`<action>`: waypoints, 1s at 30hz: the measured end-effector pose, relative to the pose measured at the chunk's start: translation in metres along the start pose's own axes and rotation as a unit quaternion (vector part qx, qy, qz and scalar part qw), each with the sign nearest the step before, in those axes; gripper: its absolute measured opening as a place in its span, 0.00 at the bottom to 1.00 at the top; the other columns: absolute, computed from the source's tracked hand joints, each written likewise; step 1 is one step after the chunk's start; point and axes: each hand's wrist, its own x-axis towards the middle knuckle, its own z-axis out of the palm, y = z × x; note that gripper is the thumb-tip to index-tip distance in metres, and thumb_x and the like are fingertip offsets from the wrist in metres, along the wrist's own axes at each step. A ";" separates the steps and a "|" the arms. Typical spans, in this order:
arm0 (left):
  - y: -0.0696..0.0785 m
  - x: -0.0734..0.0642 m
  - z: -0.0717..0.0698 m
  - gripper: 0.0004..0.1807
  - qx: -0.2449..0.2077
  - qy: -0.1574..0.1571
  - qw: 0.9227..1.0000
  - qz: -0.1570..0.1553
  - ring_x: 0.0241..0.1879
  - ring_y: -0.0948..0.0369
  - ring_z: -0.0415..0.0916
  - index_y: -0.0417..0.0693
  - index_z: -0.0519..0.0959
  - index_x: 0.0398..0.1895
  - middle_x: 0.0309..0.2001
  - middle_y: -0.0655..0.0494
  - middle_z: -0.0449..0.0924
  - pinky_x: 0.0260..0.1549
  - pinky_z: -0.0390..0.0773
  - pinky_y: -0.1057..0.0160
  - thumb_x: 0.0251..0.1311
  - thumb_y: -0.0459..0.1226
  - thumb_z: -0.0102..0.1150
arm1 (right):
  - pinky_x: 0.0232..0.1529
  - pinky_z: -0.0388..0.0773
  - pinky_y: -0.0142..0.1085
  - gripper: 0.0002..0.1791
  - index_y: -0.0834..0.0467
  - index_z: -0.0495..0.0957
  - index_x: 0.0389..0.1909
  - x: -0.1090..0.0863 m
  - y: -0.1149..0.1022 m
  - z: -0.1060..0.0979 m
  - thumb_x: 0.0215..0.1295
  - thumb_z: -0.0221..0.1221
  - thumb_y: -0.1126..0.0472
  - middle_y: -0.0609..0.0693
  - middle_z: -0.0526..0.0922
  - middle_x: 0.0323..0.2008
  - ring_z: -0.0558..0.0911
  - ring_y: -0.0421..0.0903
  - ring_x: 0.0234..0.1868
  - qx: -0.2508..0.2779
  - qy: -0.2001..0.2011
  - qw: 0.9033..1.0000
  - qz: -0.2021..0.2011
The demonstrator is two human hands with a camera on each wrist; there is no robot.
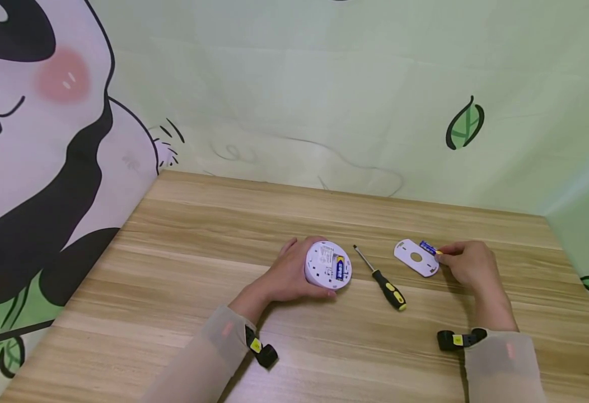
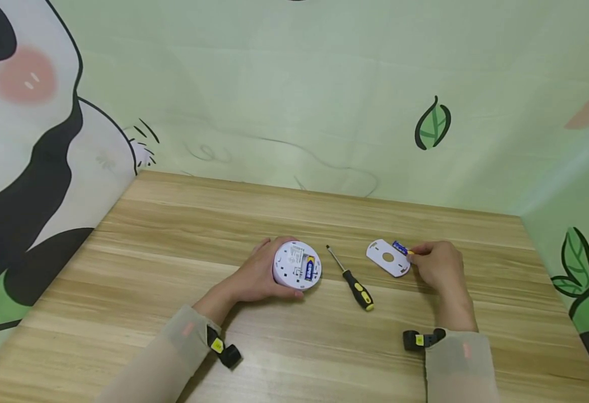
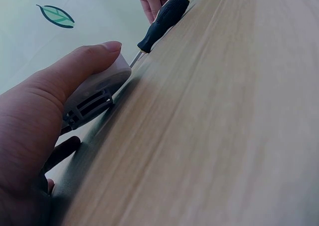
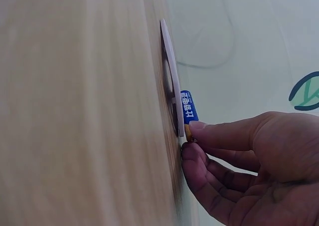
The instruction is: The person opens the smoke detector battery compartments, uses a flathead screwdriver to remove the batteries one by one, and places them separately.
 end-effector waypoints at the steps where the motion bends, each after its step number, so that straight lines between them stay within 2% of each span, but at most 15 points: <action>1: 0.000 0.000 0.000 0.61 0.000 0.000 1.000 0.000 0.69 0.63 0.71 0.55 0.61 0.76 0.68 0.61 0.73 0.81 0.41 0.50 0.38 0.61 0.82 | 0.44 0.71 0.43 0.18 0.66 0.86 0.49 0.000 0.000 0.000 0.70 0.63 0.55 0.68 0.83 0.54 0.78 0.64 0.54 0.001 0.002 1.000 -0.001; 9: 0.000 0.001 0.000 0.62 0.002 -0.001 1.000 -0.001 0.69 0.62 0.70 0.53 0.60 0.76 0.69 0.60 0.72 0.81 0.41 0.49 0.39 0.62 0.82 | 0.38 0.69 0.39 0.18 0.67 0.84 0.49 0.000 0.002 0.000 0.69 0.65 0.55 0.66 0.85 0.46 0.78 0.59 0.46 0.006 0.006 1.000 -0.011; 16: -0.001 0.001 0.001 0.62 0.003 0.004 1.000 0.001 0.69 0.61 0.71 0.52 0.61 0.76 0.68 0.60 0.73 0.81 0.42 0.49 0.38 0.61 0.82 | 0.44 0.71 0.43 0.19 0.67 0.83 0.50 0.000 0.002 0.001 0.70 0.63 0.55 0.68 0.83 0.51 0.78 0.62 0.51 0.004 -0.009 1.000 0.004; 21: 0.000 0.000 0.001 0.62 0.001 0.004 1.000 0.002 0.69 0.61 0.71 0.52 0.61 0.76 0.68 0.60 0.73 0.81 0.42 0.49 0.38 0.61 0.83 | 0.48 0.74 0.49 0.20 0.68 0.81 0.54 0.001 0.003 0.001 0.71 0.62 0.55 0.68 0.84 0.50 0.79 0.64 0.52 0.003 -0.013 1.000 -0.008; 26: 0.000 0.000 0.000 0.62 0.006 0.003 1.000 0.002 0.69 0.61 0.70 0.52 0.61 0.76 0.69 0.60 0.73 0.81 0.42 0.48 0.38 0.61 0.82 | 0.44 0.73 0.45 0.19 0.68 0.81 0.53 0.001 0.004 0.001 0.71 0.62 0.56 0.65 0.85 0.45 0.81 0.62 0.48 0.002 -0.009 1.000 -0.021; 30: 0.000 0.001 0.000 0.62 0.006 0.001 1.000 0.002 0.69 0.61 0.70 0.53 0.61 0.76 0.69 0.60 0.72 0.81 0.42 0.48 0.38 0.61 0.82 | 0.43 0.72 0.45 0.18 0.67 0.81 0.51 0.001 0.004 0.003 0.72 0.61 0.57 0.66 0.84 0.45 0.80 0.61 0.48 0.000 -0.001 1.000 -0.025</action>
